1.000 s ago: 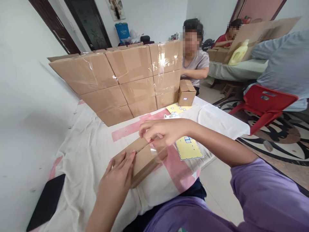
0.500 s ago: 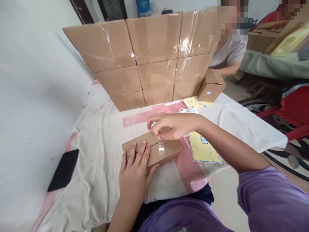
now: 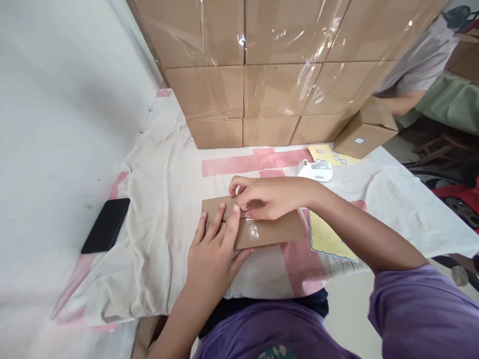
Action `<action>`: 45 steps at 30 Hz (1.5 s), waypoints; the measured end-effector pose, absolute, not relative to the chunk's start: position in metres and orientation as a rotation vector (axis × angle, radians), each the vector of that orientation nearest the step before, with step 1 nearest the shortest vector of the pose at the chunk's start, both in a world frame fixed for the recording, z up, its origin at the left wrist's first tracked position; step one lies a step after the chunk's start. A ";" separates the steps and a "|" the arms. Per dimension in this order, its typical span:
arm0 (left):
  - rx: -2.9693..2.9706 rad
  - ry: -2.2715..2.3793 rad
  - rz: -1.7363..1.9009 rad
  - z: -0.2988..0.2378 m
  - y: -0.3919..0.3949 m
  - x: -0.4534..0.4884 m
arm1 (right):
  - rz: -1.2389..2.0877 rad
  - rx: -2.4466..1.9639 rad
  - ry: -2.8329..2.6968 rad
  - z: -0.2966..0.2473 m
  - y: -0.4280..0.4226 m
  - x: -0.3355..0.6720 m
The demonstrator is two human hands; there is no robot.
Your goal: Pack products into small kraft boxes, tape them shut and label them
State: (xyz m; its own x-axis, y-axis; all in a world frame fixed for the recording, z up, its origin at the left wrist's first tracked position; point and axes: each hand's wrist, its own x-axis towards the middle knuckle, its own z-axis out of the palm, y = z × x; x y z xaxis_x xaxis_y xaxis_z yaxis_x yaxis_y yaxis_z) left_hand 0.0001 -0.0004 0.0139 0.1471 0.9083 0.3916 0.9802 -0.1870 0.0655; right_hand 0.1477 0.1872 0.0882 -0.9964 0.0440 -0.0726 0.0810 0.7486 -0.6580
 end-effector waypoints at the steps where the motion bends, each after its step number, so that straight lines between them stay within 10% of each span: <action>1: -2.220 -1.844 -0.525 0.014 -0.001 0.000 | -1.108 0.092 2.878 0.087 0.188 0.147; 16: -2.235 -1.813 -0.519 0.016 -0.003 0.006 | -0.966 0.356 2.808 0.088 0.189 0.138; 32: -2.276 -1.748 -0.473 0.013 -0.004 0.008 | -0.313 2.386 2.662 0.020 0.345 0.322; 45: -2.227 -1.735 -0.865 0.000 0.013 0.018 | -0.318 2.296 2.535 -0.051 0.405 0.383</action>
